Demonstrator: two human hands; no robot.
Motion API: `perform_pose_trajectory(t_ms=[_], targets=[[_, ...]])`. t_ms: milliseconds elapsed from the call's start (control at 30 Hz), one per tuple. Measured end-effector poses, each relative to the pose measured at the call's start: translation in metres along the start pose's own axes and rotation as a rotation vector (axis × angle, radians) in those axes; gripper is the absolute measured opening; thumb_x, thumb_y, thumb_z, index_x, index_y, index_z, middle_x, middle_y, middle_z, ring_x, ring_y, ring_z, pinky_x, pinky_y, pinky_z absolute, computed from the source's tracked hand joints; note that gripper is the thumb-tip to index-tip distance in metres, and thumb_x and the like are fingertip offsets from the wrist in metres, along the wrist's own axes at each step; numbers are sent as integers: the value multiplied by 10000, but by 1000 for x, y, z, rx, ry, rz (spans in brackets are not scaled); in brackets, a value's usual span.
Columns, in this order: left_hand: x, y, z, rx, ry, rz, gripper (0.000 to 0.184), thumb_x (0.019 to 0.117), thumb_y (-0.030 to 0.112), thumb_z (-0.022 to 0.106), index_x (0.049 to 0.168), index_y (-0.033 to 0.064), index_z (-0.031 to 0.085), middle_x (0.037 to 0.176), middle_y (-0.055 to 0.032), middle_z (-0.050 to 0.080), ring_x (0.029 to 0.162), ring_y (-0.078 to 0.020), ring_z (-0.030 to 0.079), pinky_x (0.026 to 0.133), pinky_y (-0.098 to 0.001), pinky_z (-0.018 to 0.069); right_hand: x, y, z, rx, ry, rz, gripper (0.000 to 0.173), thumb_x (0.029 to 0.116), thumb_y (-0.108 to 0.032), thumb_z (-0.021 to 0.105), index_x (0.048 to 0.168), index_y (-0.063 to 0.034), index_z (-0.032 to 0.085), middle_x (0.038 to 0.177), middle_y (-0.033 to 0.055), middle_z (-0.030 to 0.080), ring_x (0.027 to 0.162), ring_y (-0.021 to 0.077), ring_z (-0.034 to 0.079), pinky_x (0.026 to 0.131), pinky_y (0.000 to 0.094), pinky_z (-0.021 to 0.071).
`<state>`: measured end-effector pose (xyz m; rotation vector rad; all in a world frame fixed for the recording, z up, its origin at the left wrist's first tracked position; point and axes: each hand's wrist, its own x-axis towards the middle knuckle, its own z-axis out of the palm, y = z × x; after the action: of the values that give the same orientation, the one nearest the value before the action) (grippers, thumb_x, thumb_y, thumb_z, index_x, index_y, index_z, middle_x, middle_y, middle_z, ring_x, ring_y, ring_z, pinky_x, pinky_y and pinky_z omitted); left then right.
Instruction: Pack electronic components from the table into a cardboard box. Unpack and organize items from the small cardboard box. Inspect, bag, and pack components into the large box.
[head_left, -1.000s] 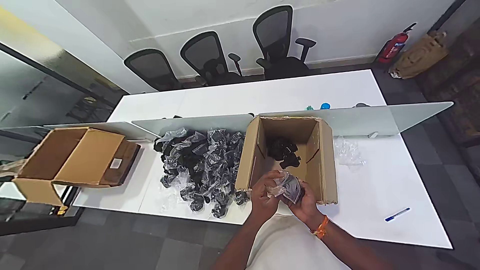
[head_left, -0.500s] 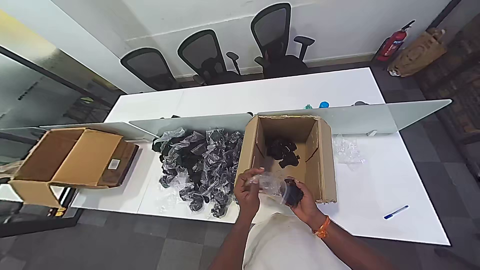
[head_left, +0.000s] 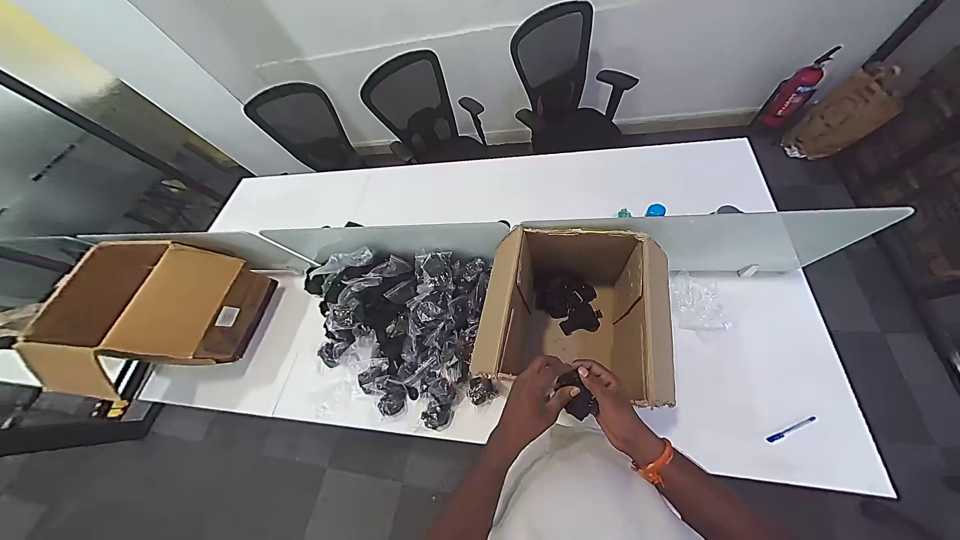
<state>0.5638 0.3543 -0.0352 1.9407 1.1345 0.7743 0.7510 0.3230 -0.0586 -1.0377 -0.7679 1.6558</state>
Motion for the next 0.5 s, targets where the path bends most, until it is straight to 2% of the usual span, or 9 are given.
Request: perform_pose_trajectory(t_ms=[67, 133, 167, 233, 300, 400, 433, 500], targets=[[1, -3, 10, 42, 12, 22, 226, 990, 279, 680, 1108, 102, 758, 1120, -86, 699, 1020, -147, 676, 915, -342, 578, 0, 1, 2, -48, 19, 11, 281, 1085, -186, 471, 1226, -11, 640, 1057, 136, 685, 936, 223, 669, 809, 391, 582], [2, -7, 10, 43, 36, 39, 189, 1007, 210, 647, 1080, 61, 737, 1079, -85, 724, 1011, -148, 696, 928, -342, 582, 0, 0, 2, -48, 31, 59, 309, 1096, -220, 443, 1230, -19, 637, 1074, 143, 687, 945, 237, 673, 807, 408, 586], [1, -8, 9, 6, 59, 10, 180, 1007, 176, 634, 1078, 37, 723, 1036, -85, 731, 953, -140, 704, 891, -337, 589, -1, 0, 0, -28, 32, 87, 350, 1103, -254, 405, 1237, -23, 632, 1083, 150, 688, 947, 246, 678, 799, 419, 593], [0, -7, 3, -181, 133, -91, 167, 1009, 111, 599, 1093, -7, 684, 956, -75, 724, 722, -105, 687, 680, -290, 612, -3, -1, -3, 31, 46, 138, 437, 1100, -331, 323, 1232, -47, 628, 1071, 134, 686, 939, 230, 679, 781, 400, 597], [-1, -8, -4, -422, 201, -175, 173, 1041, 75, 513, 1130, -37, 611, 976, -87, 730, 606, -120, 660, 547, -288, 592, -6, -2, -4, 97, 86, 158, 492, 1093, -370, 255, 1188, -65, 630, 1012, 109, 692, 897, 201, 683, 753, 363, 593], [-5, -11, -10, -634, 237, -219, 270, 1114, 165, 299, 1157, -13, 497, 1004, -120, 756, 556, -130, 639, 497, -270, 539, -7, -6, -3, 158, 143, 143, 504, 1088, -391, 222, 1103, -98, 632, 932, 66, 687, 830, 153, 671, 709, 309, 576], [-7, -13, -10, -649, 230, -217, 330, 1122, 205, 241, 1162, -11, 488, 1008, -119, 752, 550, -124, 632, 498, -265, 538, -6, -8, -2, 156, 144, 145, 504, 1092, -418, 223, 1090, -107, 620, 914, 61, 683, 786, 139, 664, 654, 282, 564], [-11, -12, -6, -627, 218, -186, 441, 1124, 266, 207, 1156, -23, 538, 986, -91, 723, 554, -106, 599, 512, -268, 541, -3, -11, 0, 137, 135, 181, 526, 1093, -467, 219, 1098, -105, 599, 892, 79, 681, 665, 131, 631, 505, 241, 493]])
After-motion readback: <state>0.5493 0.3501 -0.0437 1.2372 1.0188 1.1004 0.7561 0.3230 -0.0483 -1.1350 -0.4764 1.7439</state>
